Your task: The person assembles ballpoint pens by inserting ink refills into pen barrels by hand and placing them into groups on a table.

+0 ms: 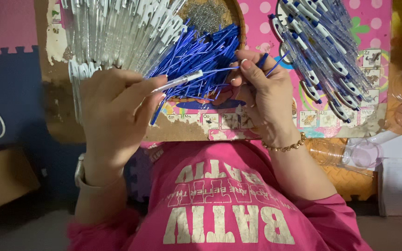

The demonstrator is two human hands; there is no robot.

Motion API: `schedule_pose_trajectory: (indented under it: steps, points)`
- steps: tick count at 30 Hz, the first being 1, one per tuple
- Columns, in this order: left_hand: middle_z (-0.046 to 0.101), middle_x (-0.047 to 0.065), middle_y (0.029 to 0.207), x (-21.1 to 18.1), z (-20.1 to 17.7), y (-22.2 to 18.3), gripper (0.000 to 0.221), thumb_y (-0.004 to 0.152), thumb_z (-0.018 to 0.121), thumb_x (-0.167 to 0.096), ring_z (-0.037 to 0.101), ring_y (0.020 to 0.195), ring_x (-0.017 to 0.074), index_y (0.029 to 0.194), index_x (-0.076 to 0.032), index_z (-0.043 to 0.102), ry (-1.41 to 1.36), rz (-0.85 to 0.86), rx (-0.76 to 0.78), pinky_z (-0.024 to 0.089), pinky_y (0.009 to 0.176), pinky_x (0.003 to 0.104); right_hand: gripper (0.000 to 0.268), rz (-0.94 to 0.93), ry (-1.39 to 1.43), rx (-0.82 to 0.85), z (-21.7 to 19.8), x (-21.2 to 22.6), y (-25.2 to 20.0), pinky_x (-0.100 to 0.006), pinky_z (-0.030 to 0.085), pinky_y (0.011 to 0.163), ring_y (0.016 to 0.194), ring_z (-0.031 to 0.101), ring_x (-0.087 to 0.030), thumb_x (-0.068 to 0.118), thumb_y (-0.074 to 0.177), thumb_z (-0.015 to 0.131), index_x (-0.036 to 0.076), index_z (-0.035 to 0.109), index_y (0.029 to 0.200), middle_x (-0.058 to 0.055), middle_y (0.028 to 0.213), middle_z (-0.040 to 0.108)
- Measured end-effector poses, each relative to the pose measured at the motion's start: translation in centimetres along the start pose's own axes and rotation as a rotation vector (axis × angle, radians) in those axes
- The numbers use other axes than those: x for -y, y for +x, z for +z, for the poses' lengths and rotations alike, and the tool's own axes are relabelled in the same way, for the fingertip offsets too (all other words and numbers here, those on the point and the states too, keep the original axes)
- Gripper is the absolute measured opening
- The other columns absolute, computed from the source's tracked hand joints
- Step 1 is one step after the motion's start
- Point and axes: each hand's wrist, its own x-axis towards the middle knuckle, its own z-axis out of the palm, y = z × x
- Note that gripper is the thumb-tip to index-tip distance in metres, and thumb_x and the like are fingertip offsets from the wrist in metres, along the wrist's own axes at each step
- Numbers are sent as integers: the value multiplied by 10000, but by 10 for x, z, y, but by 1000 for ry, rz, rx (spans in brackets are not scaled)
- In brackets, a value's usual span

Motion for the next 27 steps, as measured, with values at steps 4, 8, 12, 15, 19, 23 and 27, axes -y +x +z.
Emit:
schedule_pose_trajectory:
  steps: [4, 8, 12, 15, 19, 23, 27]
  points:
    - [680, 113, 1018, 3, 3, -2, 119, 1081, 826, -8, 625, 875, 302, 1178, -77, 824, -26, -66, -36, 493, 788, 443, 238, -43, -29, 1, 0, 1, 1, -362, 657, 533, 671, 699, -159, 52, 980, 724, -36, 708, 1200, -152, 880, 720]
    - [663, 131, 937, 11, -4, -8, 159, 1141, 738, -119, 573, 833, 267, 1235, -9, 804, -82, -107, -48, 443, 760, 411, 217, -120, -1, 7, -8, -5, 10, -242, 625, 646, 655, 682, -187, -3, 973, 723, -90, 717, 1172, -182, 949, 727]
    - [629, 170, 1118, 10, -17, -34, 184, 1167, 729, -31, 606, 1027, 347, 1331, 15, 797, 2, -364, -82, 503, 888, 459, 169, -109, 13, -7, -6, -6, 7, -252, 626, 669, 670, 640, -172, -11, 988, 701, -81, 707, 1142, -155, 962, 715]
    - [680, 214, 1168, 13, -18, -51, 232, 1201, 561, 25, 610, 1051, 400, 1389, 56, 694, -2, -406, -165, 434, 948, 468, 212, -127, 1, 79, -9, -8, 7, -261, 565, 699, 695, 647, -171, 44, 981, 735, -40, 704, 1174, -134, 899, 694]
    - [583, 217, 1117, 20, -3, -85, 307, 1156, 442, 51, 603, 1018, 360, 1398, 88, 628, -18, -558, -285, 514, 948, 455, 206, -42, 3, -68, 1, 0, 1, -230, 598, 644, 662, 648, -173, 12, 974, 723, -52, 697, 1168, -144, 894, 689]
    - [587, 180, 1135, 28, 29, -130, 364, 1100, 497, 78, 600, 1044, 366, 1375, -35, 708, 220, -706, -300, 509, 887, 474, 185, -44, 6, -101, 2, 0, 0, -219, 609, 594, 628, 636, -155, -14, 967, 730, -62, 726, 1146, -112, 907, 699]
    - [587, 220, 1128, 23, 40, -134, 361, 1063, 557, 86, 563, 1055, 419, 1364, -29, 718, 275, -650, -303, 462, 931, 514, 179, -41, -97, -92, 1, -1, 1, -166, 343, 323, 601, 673, -102, 53, 979, 727, 6, 727, 1151, -56, 845, 695]
